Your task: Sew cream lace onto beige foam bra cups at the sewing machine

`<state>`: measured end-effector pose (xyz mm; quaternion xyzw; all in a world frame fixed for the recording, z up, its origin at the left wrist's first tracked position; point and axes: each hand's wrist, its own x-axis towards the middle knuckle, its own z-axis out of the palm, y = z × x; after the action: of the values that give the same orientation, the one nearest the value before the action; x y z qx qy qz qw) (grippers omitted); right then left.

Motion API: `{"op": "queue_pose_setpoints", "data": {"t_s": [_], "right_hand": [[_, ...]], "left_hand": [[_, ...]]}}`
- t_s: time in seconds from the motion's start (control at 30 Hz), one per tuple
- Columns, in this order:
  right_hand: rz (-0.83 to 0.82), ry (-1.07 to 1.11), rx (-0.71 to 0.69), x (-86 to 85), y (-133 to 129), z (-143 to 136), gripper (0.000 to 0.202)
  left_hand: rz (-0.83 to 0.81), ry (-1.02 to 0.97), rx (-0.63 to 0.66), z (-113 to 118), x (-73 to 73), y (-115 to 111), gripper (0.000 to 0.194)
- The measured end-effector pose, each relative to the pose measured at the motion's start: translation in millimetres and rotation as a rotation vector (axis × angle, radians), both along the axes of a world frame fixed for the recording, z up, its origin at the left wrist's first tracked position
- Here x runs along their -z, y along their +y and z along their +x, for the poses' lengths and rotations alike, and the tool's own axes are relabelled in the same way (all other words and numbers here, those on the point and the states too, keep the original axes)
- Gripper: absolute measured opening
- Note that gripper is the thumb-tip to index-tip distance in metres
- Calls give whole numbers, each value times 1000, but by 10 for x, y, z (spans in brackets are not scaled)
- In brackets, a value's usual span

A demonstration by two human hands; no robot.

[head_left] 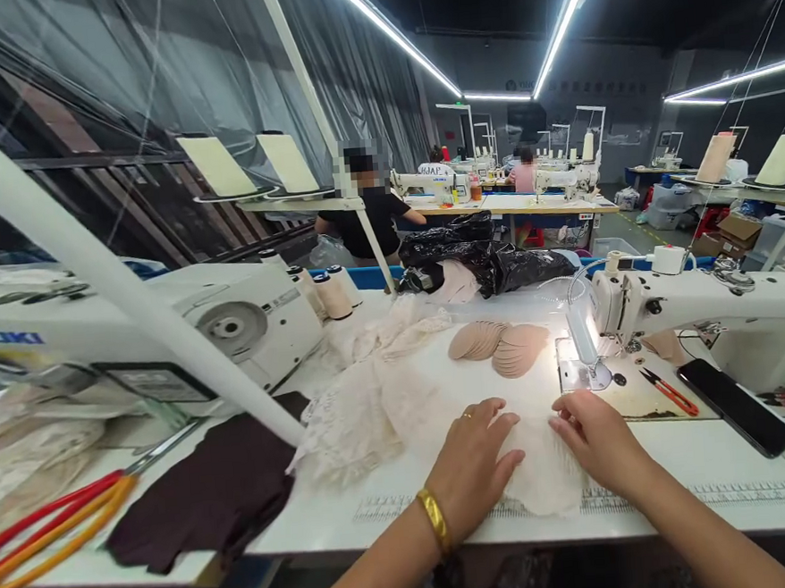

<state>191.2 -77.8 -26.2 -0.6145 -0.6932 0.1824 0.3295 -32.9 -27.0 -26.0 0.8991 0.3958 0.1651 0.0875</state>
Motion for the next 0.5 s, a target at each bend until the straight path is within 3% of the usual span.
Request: {"op": "queue_pose_setpoints", "data": {"t_s": [0.1, 0.23, 0.33, 0.5], "right_hand": [[-11, 77, -115, -44, -38, -115, 14], [15, 32, -283, 12, -156, -200, 34], [25, 45, -235, 91, -139, -222, 12], [-158, 406, -139, 33, -84, -181, 27]], "left_hand": [[-8, -50, 39, -84, -32, -29, 38], [-139, -69, 97, -235, -61, -20, 51], [-249, -61, 125, -225, -76, -8, 52], [-414, -219, 135, -87, -146, 76, 44]]}}
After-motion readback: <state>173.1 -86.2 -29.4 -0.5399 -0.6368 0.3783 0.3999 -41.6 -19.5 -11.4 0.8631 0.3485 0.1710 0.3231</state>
